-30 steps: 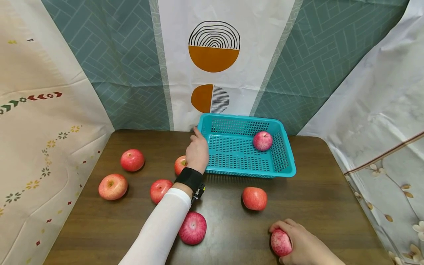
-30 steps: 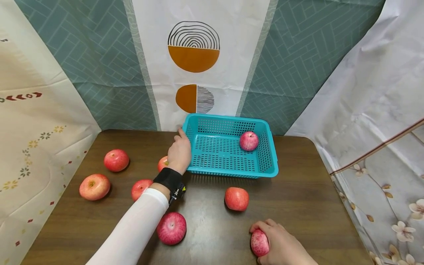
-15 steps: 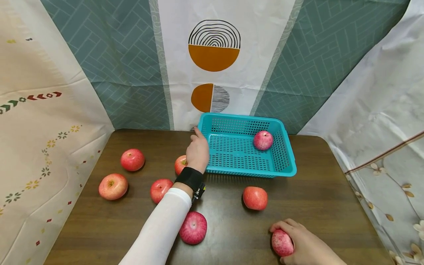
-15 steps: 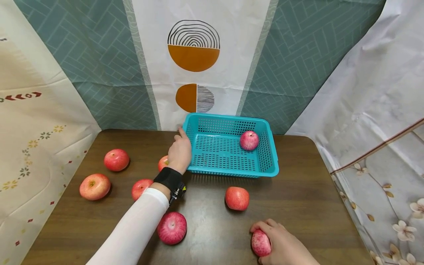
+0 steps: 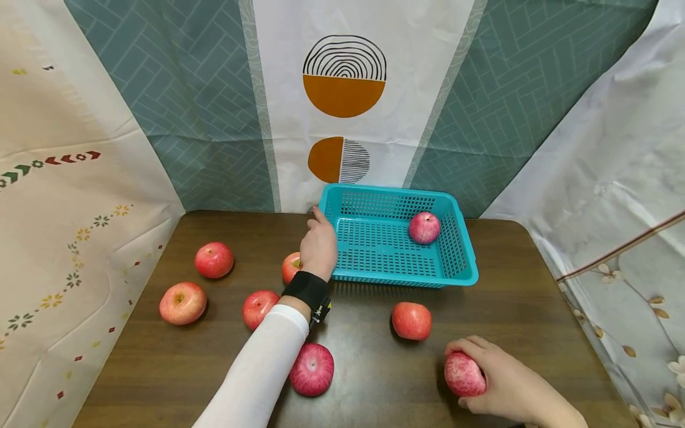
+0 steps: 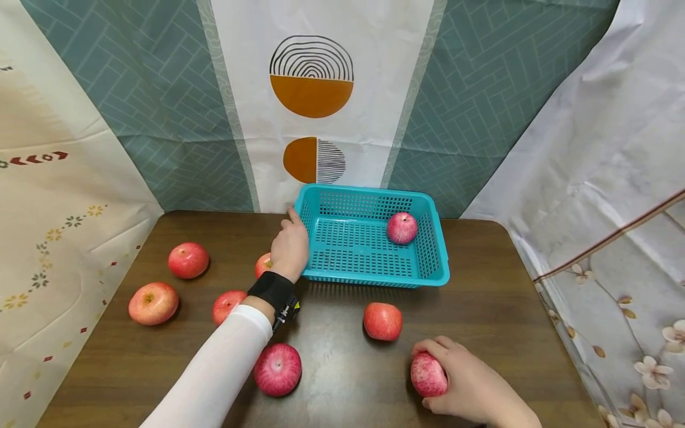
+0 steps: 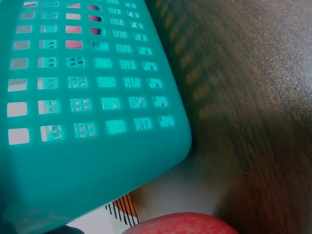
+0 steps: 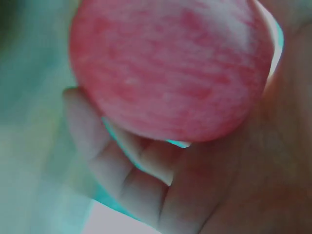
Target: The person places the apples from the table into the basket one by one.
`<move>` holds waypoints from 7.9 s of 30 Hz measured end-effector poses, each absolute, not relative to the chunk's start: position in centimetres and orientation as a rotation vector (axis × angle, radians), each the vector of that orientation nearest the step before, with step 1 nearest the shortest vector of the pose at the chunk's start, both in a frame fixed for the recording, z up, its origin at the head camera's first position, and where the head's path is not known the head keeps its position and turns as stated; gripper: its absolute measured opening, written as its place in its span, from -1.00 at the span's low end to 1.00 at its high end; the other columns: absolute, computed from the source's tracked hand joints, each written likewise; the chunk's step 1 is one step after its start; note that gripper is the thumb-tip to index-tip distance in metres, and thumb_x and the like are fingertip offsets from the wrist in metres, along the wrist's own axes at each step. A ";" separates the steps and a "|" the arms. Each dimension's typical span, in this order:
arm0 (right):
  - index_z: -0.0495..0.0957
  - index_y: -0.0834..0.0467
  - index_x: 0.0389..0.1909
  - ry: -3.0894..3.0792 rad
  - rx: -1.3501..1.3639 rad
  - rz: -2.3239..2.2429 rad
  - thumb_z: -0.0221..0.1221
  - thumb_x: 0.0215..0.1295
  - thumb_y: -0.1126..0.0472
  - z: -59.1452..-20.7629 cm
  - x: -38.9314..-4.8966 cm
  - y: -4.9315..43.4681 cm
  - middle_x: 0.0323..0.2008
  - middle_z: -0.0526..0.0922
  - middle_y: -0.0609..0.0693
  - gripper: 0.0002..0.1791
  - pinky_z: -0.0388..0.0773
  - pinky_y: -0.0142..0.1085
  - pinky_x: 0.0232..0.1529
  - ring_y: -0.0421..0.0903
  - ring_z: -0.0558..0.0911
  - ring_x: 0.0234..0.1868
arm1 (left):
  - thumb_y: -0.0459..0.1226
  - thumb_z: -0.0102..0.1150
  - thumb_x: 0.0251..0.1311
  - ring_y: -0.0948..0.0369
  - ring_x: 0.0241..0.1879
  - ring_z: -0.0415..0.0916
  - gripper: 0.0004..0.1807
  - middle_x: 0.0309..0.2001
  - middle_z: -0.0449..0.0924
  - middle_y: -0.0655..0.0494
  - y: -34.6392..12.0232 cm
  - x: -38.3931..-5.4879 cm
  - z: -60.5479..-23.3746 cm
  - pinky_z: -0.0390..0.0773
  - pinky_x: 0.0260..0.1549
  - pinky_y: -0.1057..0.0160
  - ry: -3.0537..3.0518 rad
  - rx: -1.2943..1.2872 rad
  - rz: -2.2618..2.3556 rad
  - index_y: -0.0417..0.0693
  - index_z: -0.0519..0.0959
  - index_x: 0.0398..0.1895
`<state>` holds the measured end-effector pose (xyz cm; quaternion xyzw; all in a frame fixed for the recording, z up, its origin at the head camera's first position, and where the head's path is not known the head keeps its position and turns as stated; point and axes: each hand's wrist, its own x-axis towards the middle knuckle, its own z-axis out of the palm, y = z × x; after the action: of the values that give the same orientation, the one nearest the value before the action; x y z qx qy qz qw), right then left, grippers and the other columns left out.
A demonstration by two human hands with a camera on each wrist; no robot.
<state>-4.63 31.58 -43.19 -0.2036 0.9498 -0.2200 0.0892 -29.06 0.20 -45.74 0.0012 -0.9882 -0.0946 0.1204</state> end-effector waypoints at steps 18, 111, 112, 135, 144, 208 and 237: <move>0.39 -0.21 0.22 2.980 -0.856 -0.780 0.52 -0.08 -0.11 -36.8 -11.6 32.0 0.07 0.50 -0.27 -0.20 0.67 -0.22 -0.23 -0.28 0.52 -0.06 | -0.37 -0.05 0.42 0.18 -0.74 0.42 -0.34 -0.31 0.43 -0.18 0.3 -29.0 -45.8 0.60 -0.70 0.22 -2.898 -0.002 -0.269 -0.44 0.02 0.49; 0.59 -0.08 0.14 2.874 -0.488 -0.374 0.01 0.43 0.06 -44.6 -24.1 30.0 0.23 0.47 0.05 -0.66 0.40 0.25 0.14 0.10 0.36 0.23 | -0.35 -0.05 0.41 0.19 -0.76 0.40 -0.35 -0.33 0.41 -0.16 0.2 -29.3 -46.2 0.58 -0.72 0.23 -2.898 -0.005 -0.275 -0.44 0.04 0.48; 0.59 -0.07 0.14 2.875 -0.488 -0.377 0.01 0.43 0.06 -44.6 -24.1 30.0 0.22 0.47 0.05 -0.66 0.40 0.25 0.14 0.10 0.37 0.23 | -0.35 -0.05 0.41 0.19 -0.76 0.40 -0.35 -0.33 0.41 -0.16 0.2 -29.3 -46.2 0.58 -0.73 0.23 -2.893 -0.005 -0.275 -0.44 0.05 0.48; 0.62 0.01 0.07 3.061 -0.601 -0.498 0.10 0.36 0.08 -45.1 -23.7 30.4 0.18 0.46 0.07 -0.68 0.48 0.17 0.10 0.07 0.32 0.24 | -0.34 -0.04 0.42 0.14 -0.71 0.45 -0.32 -0.28 0.45 -0.19 0.3 -29.2 -46.1 0.61 -0.68 0.20 -2.916 0.001 -0.294 -0.41 0.00 0.50; 0.64 0.00 0.00 3.165 -0.713 -0.547 0.11 0.36 0.08 -45.1 -23.5 30.5 0.11 0.53 0.01 -0.73 0.47 0.11 0.16 -0.01 0.33 0.23 | -0.36 -0.05 0.41 0.16 -0.76 0.40 -0.31 -0.36 0.43 -0.16 0.3 -29.1 -45.8 0.57 -0.72 0.21 -2.925 -0.010 -0.265 -0.40 -0.03 0.51; 0.42 -0.25 0.33 2.944 -0.679 -0.621 0.14 0.26 -0.38 -46.7 -12.7 26.3 0.20 0.49 -0.26 -0.35 0.61 -0.14 -0.05 -0.28 0.46 0.11 | -0.35 -0.07 0.42 0.19 -0.79 0.37 -0.30 -0.41 0.40 -0.14 0.2 -28.9 -45.8 0.56 -0.74 0.21 -2.931 0.009 -0.235 -0.43 -0.05 0.51; 0.41 -0.16 0.09 2.733 -0.926 -0.669 0.48 -0.11 -0.22 -47.9 -12.8 25.0 -0.05 0.41 -0.33 -0.28 0.58 -0.36 -0.29 -0.33 0.47 -0.17 | -0.33 -0.09 0.45 0.18 -0.79 0.36 -0.33 -0.42 0.39 -0.13 0.5 -29.0 -45.7 0.55 -0.75 0.22 -2.927 0.005 -0.250 -0.43 -0.04 0.51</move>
<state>-12.81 25.02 -47.89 -0.3115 0.9189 -0.2248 0.0896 -29.03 0.47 -45.73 0.0018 -0.9912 -0.0847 0.1017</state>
